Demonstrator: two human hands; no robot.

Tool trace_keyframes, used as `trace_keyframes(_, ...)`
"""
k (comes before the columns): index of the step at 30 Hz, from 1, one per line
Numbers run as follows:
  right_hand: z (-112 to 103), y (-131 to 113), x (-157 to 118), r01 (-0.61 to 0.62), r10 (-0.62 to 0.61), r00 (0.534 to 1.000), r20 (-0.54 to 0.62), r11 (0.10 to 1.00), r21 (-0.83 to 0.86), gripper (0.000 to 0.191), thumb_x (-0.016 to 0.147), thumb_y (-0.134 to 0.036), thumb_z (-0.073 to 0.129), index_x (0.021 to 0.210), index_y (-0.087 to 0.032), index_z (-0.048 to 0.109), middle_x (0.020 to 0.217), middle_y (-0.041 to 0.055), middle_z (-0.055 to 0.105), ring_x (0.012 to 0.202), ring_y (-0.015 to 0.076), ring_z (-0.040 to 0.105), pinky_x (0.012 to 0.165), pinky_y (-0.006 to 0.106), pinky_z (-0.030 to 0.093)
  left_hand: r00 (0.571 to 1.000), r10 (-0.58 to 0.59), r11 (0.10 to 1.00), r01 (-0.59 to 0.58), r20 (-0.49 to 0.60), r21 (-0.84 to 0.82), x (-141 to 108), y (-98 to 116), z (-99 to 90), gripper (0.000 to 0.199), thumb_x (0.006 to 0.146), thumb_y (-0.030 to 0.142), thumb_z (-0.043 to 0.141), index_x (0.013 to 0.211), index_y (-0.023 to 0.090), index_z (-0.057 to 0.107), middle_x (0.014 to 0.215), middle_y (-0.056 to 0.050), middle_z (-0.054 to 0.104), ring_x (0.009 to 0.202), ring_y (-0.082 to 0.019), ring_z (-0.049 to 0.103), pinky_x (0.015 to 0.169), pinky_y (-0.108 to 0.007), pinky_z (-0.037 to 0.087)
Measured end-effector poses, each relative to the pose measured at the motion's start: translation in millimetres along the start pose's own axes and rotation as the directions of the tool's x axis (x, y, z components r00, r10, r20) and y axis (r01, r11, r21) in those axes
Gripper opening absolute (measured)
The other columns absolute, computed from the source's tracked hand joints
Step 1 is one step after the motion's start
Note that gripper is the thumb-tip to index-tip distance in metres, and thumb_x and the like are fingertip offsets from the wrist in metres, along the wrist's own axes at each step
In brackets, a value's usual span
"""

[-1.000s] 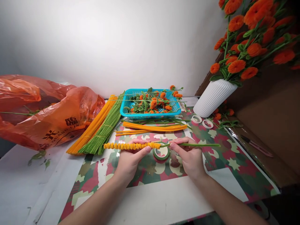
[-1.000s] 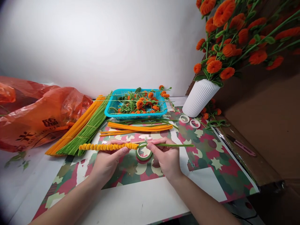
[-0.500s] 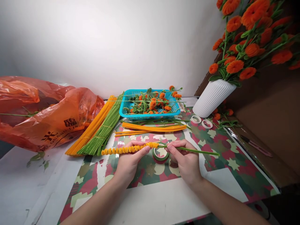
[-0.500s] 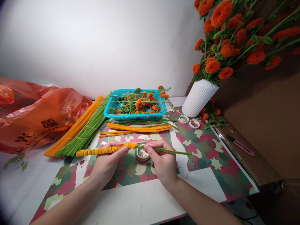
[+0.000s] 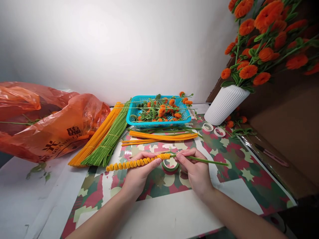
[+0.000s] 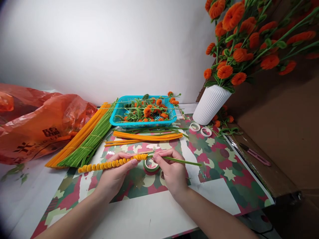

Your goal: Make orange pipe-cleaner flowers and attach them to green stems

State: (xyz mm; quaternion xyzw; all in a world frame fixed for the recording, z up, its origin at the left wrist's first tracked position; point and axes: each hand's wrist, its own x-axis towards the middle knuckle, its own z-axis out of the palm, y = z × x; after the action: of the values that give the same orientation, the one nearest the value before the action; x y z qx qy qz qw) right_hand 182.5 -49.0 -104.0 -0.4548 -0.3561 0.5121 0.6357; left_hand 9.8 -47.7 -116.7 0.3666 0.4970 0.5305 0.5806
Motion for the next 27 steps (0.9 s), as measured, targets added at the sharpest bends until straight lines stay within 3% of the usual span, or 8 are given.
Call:
trace_keyframes(3, 2.9, -1.9, -2.7, -0.012, 0.013, 1.000, 0.015, 0.999, -0.042, 0.023, 0.064, -0.031, 0.084, 0.064, -0.019, 0.065, 0.070, -0.0004, 0.070, 0.067, 0.0150, 0.069, 0.063, 0.026, 0.058, 0.999, 0.001, 1.000, -0.001, 0.048, 0.003, -2.8, 2.2, 3.5, 0.023, 0.064, 0.030, 0.085, 0.074, 0.018, 0.068, 0.078, -0.001, 0.072, 0.077, -0.016, 0.066, 0.071, -0.024, 0.050)
trace_keyframes(9, 4.4, -4.1, -3.7, -0.016, 0.026, 0.996, 0.085, 0.994, -0.112, 0.021, 0.066, -0.031, 0.082, 0.063, -0.020, 0.065, 0.068, -0.0001, 0.069, 0.065, 0.0155, 0.067, 0.060, 0.026, 0.056, 0.995, -0.036, 0.999, 0.035, 0.090, 0.019, -6.8, 4.3, 8.7, 0.024, 0.063, 0.030, 0.085, 0.073, 0.018, 0.068, 0.076, 0.000, 0.071, 0.072, -0.015, 0.065, 0.067, -0.024, 0.050)
trace_keyframes(15, -5.5, -6.9, 5.6, -0.129, 0.141, 0.984, 0.106, 0.986, -0.110, 0.024, 0.066, -0.035, 0.083, 0.080, -0.020, 0.069, 0.062, -0.0024, 0.066, 0.055, 0.0131, 0.060, 0.047, 0.023, 0.048, 0.999, -0.037, 0.999, 0.037, -0.020, -0.037, 0.1, 9.0, 2.0, 0.028, 0.059, 0.031, 0.087, 0.073, 0.018, 0.066, 0.069, 0.003, 0.066, 0.065, -0.011, 0.060, 0.059, -0.020, 0.046)
trace_keyframes(22, -6.1, -0.4, 6.3, -0.059, 0.072, 0.993, 0.095, 0.989, -0.139, 0.022, 0.068, -0.038, 0.081, 0.075, -0.020, 0.072, 0.070, 0.0013, 0.071, 0.065, 0.0158, 0.067, 0.061, 0.026, 0.054, 1.000, -0.025, 1.000, 0.025, -0.001, 0.000, -1.4, 6.1, 0.9, 0.027, 0.060, 0.030, 0.087, 0.074, 0.019, 0.067, 0.075, 0.003, 0.068, 0.072, -0.013, 0.063, 0.064, -0.021, 0.047)
trace_keyframes(27, -2.5, -2.7, 4.6, -0.142, 0.163, 0.972, 0.170, 0.982, -0.128, 0.024, 0.064, -0.038, 0.084, 0.070, -0.018, 0.071, 0.066, 0.0022, 0.071, 0.060, 0.0158, 0.068, 0.060, 0.027, 0.056, 0.999, 0.009, 1.000, -0.010, 0.030, 0.023, -0.5, 7.0, 0.7, 0.024, 0.062, 0.029, 0.085, 0.072, 0.019, 0.066, 0.074, 0.002, 0.068, 0.072, -0.014, 0.064, 0.065, -0.022, 0.048)
